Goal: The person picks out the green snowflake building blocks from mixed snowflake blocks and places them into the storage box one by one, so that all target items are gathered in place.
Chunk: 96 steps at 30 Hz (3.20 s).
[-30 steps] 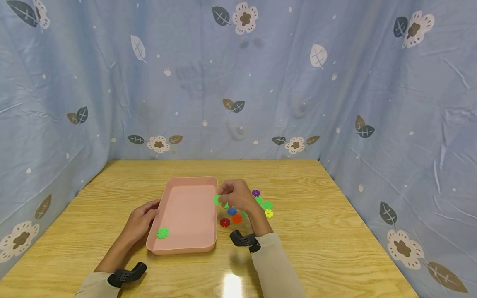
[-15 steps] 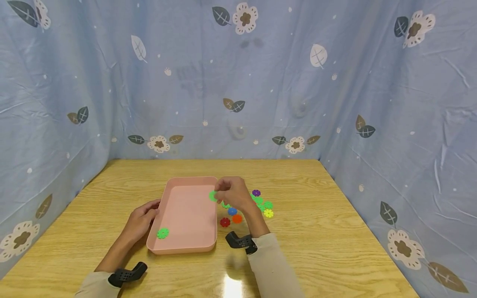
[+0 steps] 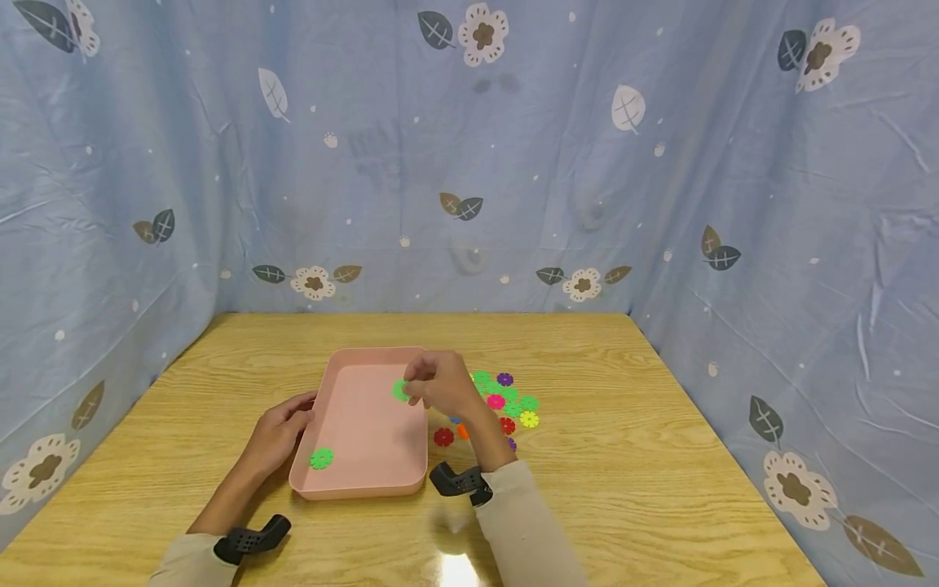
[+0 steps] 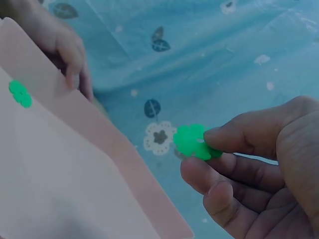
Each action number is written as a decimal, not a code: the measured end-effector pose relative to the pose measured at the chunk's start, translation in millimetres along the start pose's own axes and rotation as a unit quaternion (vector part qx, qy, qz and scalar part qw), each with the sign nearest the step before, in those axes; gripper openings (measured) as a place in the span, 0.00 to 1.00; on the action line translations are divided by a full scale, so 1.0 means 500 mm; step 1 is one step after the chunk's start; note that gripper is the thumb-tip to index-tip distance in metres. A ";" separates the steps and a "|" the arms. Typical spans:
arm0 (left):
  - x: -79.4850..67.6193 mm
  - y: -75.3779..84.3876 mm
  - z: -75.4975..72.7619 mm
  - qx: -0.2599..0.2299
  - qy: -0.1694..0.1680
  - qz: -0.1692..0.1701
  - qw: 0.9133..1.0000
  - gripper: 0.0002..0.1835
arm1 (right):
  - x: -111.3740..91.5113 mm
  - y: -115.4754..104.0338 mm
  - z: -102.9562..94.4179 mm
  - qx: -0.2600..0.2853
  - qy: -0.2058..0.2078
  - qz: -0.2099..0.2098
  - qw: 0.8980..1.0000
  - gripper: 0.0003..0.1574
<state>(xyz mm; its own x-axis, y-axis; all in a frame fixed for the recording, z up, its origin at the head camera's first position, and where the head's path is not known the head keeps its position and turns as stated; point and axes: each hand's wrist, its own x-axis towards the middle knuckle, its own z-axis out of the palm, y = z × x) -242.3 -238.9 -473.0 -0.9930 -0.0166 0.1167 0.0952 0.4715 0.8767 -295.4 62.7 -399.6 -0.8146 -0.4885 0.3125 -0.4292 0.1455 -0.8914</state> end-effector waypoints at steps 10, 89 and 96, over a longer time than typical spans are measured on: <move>0.000 0.002 0.000 0.006 0.001 0.000 1.000 0.26 | 0.003 -0.023 0.033 -0.013 -0.024 -0.001 1.000 0.13; 0.004 0.004 -0.002 0.009 -0.013 -0.001 1.000 0.27 | -0.005 0.031 0.216 -0.325 -0.119 0.067 0.936 0.10; 0.003 0.006 -0.005 0.018 -0.010 -0.004 1.000 0.27 | -0.006 0.027 0.214 -0.313 -0.120 0.062 0.940 0.09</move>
<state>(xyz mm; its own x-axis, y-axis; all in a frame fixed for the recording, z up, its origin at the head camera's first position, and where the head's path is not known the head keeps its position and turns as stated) -243.3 -239.5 -469.0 -0.9950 -0.0034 0.1003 0.0849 0.5034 0.8599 -257.2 -26.2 -447.8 -0.7948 -0.6030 0.0690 -0.5430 0.6556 -0.5247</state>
